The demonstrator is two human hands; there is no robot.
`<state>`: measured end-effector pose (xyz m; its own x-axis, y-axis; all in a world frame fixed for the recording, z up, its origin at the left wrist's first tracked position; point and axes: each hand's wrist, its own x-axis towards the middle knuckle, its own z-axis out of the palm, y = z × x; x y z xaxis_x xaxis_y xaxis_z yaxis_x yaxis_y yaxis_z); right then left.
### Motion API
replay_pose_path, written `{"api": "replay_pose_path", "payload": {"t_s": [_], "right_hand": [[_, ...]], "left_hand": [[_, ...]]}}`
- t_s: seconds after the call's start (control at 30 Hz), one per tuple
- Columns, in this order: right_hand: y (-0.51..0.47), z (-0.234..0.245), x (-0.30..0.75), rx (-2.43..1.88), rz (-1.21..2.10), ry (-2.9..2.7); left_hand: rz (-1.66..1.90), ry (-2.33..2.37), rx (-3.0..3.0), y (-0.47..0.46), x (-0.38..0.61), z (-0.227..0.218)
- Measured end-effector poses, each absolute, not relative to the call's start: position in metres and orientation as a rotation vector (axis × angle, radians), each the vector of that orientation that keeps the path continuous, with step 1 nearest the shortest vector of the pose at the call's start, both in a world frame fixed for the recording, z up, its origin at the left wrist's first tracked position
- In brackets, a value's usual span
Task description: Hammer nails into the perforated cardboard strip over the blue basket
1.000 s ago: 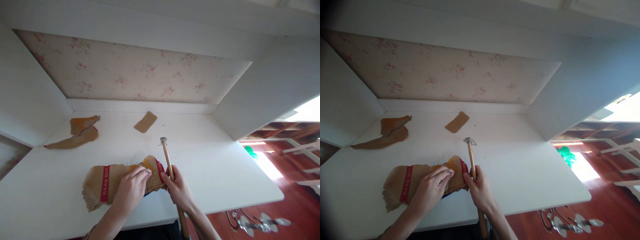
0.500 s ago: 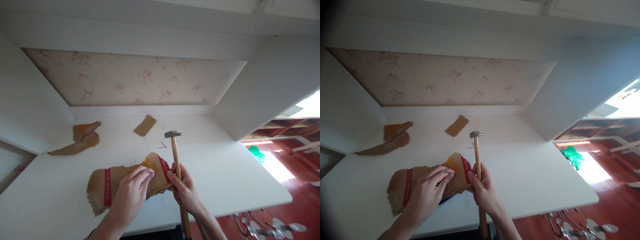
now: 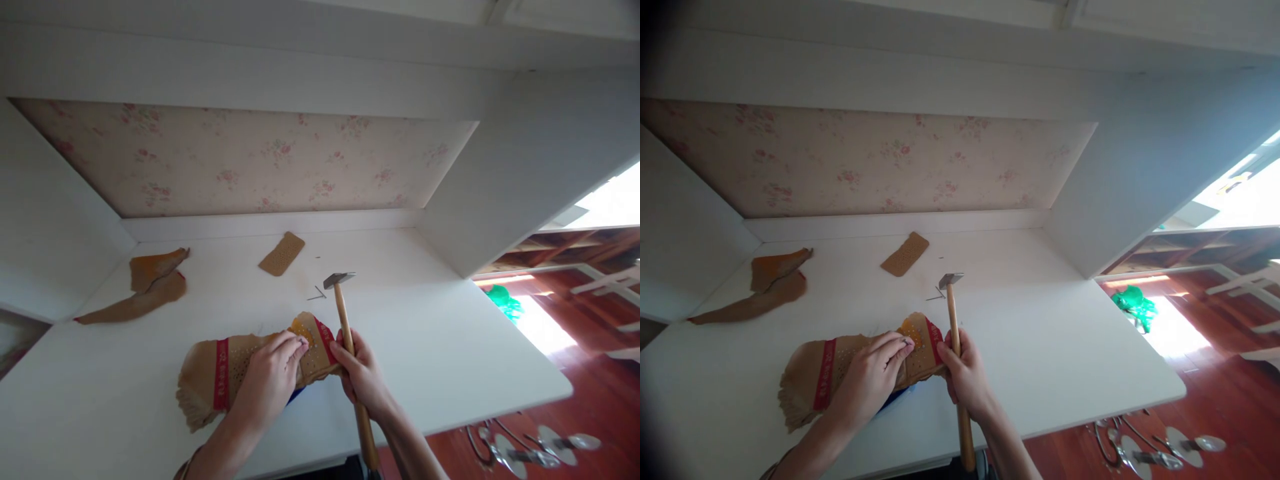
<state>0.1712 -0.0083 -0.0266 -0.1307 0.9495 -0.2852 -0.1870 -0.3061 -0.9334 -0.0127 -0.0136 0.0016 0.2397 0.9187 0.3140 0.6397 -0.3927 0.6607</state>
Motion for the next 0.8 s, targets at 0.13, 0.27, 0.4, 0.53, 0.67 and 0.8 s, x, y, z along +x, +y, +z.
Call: {"api": "replay_pose_path", "payload": {"t_s": [0.13, 0.27, 0.4, 0.53, 0.67, 0.8], "right_hand": [[-0.012, -0.035, 0.168, -1.240, 1.614, -0.971], [-0.012, -0.035, 0.168, -1.256, 1.592, -0.976], [-0.012, -0.030, 0.171, -1.275, 1.541, -0.970], [-0.015, -0.025, 0.174, -1.288, 1.522, -0.955], [-0.017, -0.021, 0.176, -1.287, 1.514, -0.944], [-0.017, -0.016, 0.176, -1.279, 1.501, -0.954]], "left_hand": [[0.949, 1.421, 2.134, -0.014, -0.016, -0.004], [0.953, 1.394, 2.166, -0.014, -0.018, -0.006], [0.943, 1.352, 2.180, -0.014, -0.019, -0.009], [0.970, 1.340, 2.118, -0.013, -0.020, -0.009], [0.967, 1.352, 2.071, -0.012, -0.020, -0.009], [0.920, 1.371, 2.107, -0.012, -0.019, -0.009]]}}
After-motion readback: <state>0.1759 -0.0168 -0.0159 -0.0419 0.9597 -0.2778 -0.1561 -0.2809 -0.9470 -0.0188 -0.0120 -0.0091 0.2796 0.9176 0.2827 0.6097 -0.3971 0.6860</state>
